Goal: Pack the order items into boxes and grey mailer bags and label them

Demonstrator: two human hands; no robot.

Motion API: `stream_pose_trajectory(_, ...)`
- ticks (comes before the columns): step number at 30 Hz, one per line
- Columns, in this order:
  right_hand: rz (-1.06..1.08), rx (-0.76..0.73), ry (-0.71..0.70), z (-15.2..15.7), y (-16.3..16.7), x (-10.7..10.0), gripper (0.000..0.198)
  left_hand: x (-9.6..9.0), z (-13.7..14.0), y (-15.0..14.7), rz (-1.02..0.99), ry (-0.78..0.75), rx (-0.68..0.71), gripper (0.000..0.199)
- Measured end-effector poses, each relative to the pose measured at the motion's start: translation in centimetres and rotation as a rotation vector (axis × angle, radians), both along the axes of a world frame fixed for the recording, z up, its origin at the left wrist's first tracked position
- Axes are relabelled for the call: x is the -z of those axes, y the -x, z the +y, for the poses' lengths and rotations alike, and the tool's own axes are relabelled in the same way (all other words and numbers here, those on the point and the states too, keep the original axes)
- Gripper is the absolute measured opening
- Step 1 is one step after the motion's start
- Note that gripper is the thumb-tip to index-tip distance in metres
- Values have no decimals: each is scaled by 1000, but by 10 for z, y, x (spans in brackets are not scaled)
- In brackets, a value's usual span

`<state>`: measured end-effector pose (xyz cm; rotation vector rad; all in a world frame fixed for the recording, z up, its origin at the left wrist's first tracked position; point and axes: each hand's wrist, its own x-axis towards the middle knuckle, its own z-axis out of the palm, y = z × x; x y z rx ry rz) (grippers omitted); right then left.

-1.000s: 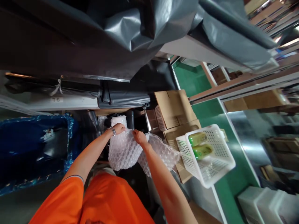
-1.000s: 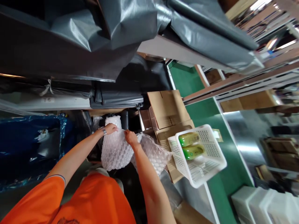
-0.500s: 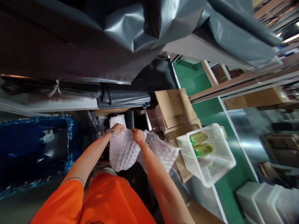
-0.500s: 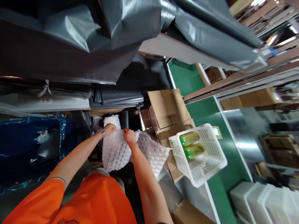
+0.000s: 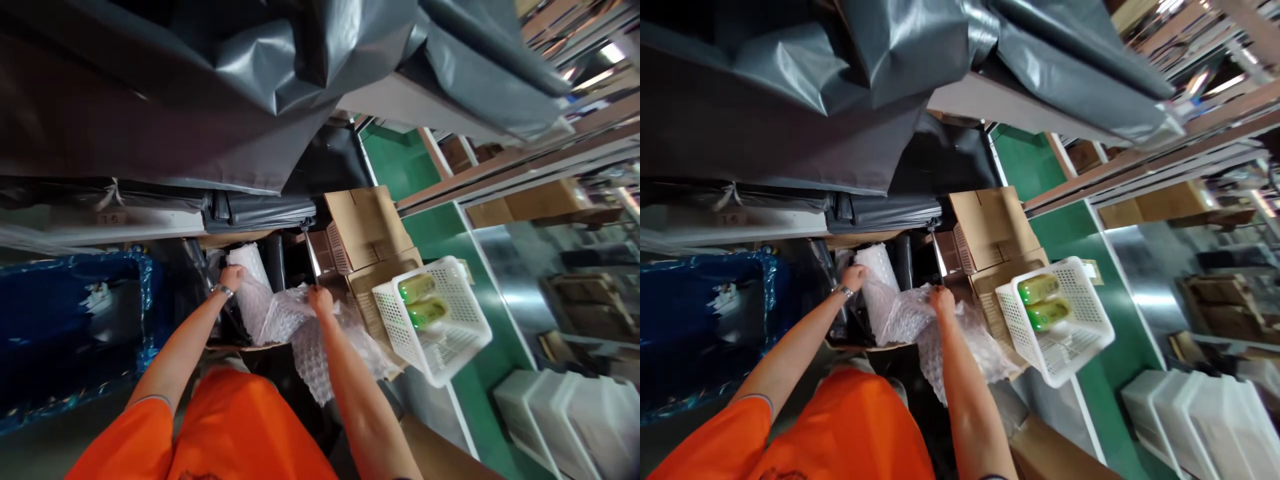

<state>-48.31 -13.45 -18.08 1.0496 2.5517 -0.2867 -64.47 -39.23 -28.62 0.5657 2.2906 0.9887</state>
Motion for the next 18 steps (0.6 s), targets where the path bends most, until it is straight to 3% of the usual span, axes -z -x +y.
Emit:
stream_pose_trajectory(4,93,17,52,20,-17,-9,56,2,-25,8,-26,48,-71,30)
stream_pose_trajectory(7,160,21,100,15,-17,-11,62,-9,-19,-14,105,12,-128,47)
stream_pose_trajectory(9,188,17,139,7,-16,-13,67,-18,-6,-38,263,-93,2,73)
stream_pose_trajectory(11,201,4,174,-2,-15,-21,65,-21,10,-58,315,-185,325,79)
stream_pose_trajectory(13,156,-48,183,-9,-18,-33,59,-16,22,-67,234,-173,596,61)
stream_pose_trajectory(14,112,-84,176,-11,-22,-41,56,-10,24,-67,183,-132,656,45)
stream_pose_trajectory(16,45,-129,162,-10,-37,-60,47,4,22,-59,119,-25,642,16)
stream_pose_trajectory(18,92,-76,156,-2,-63,-82,39,18,10,-48,102,75,578,14)
